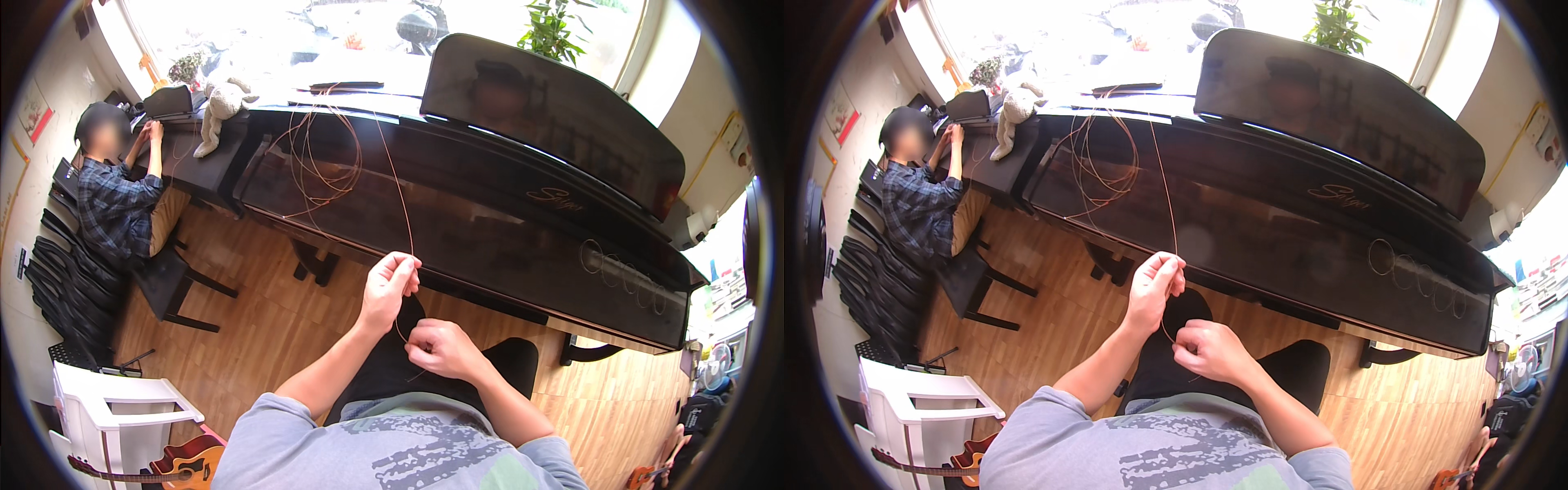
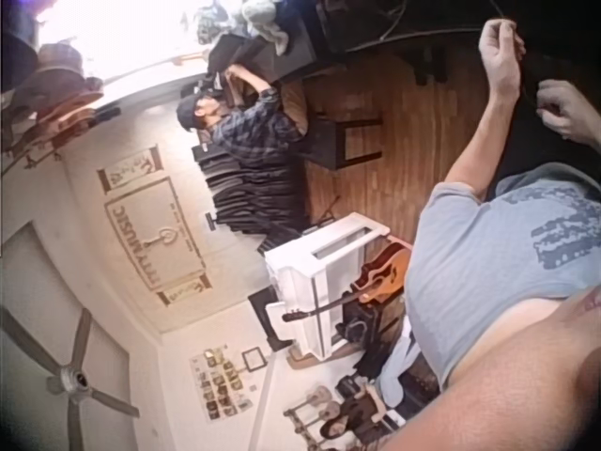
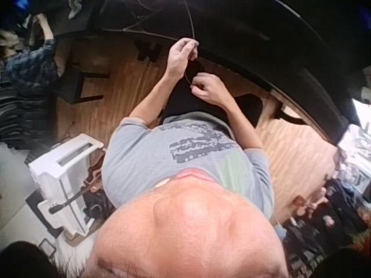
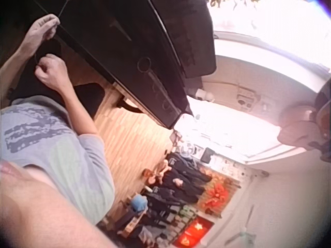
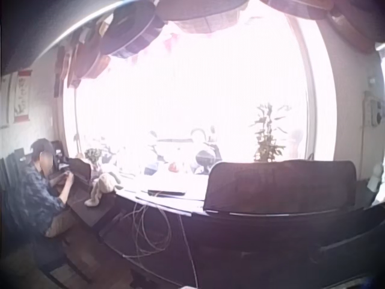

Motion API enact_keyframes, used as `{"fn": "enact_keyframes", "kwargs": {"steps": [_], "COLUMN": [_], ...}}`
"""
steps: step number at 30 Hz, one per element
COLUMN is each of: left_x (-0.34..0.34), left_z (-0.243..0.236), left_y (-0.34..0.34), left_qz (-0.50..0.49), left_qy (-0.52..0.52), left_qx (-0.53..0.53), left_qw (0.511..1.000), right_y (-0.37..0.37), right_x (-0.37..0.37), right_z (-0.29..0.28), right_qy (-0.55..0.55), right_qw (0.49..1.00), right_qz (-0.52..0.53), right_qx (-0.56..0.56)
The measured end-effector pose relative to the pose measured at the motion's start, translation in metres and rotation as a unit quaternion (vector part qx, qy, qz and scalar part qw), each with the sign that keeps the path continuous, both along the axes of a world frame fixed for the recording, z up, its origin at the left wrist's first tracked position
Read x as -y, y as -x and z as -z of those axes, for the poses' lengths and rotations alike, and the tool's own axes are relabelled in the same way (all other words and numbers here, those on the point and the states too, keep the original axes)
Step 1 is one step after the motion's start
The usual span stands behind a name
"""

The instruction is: The person shapes thin copper wire into circular loops by hand, repeatedly bending and twisting the ends to form closed rings. The person places finished loops on the piano lid and continues with additional wire segments.

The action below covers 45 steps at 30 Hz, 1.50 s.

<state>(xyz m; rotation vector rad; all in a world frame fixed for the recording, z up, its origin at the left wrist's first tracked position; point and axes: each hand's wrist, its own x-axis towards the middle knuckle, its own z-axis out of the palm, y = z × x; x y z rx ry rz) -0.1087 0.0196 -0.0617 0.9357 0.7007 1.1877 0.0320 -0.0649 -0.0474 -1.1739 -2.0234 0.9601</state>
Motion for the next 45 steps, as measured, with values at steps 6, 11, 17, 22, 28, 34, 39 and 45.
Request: {"fn": "enact_keyframes", "kwargs": {"steps": [6,11,17,22,28,34,39,45], "left_x": [0.016,0.033,0.049,0.051,0.048,0.049,0.08,0.087], "left_z": [-0.022,-0.049,-0.051,-0.061,-0.092,-0.123,-0.108,-0.121], "left_y": [0.006,0.009,0.001,-0.003,-0.006,-0.023,-0.025,-0.001], "left_qz": [0.066,0.127,-0.087,-0.289,-0.413,-0.192,0.325,0.401], "left_qy": [-0.022,-0.088,-0.292,-0.549,-0.64,-0.601,-0.177,-0.247], "left_qx": [0.001,-0.043,-0.168,-0.204,-0.166,-0.16,0.116,0.018], "left_qw": [0.998,0.987,0.938,0.757,0.626,0.759,0.922,0.882], "right_y": [-0.015,-0.033,-0.051,-0.06,-0.076,-0.081,-0.089,-0.127], "right_x": [0.024,0.046,0.064,0.078,0.093,0.095,0.09,0.07], "right_z": [-0.041,-0.082,-0.104,-0.11,-0.123,-0.128,-0.123,-0.123], "right_qy": [-0.095,-0.168,-0.21,-0.253,-0.287,-0.301,-0.258,-0.209], "right_qw": [0.994,0.984,0.974,0.953,0.912,0.894,0.858,0.783], "right_qz": [-0.051,-0.058,-0.034,0.004,-0.015,0.018,0.242,0.307], "right_qx": [-0.023,-0.017,-0.071,-0.165,-0.292,-0.33,-0.373,-0.499]}}
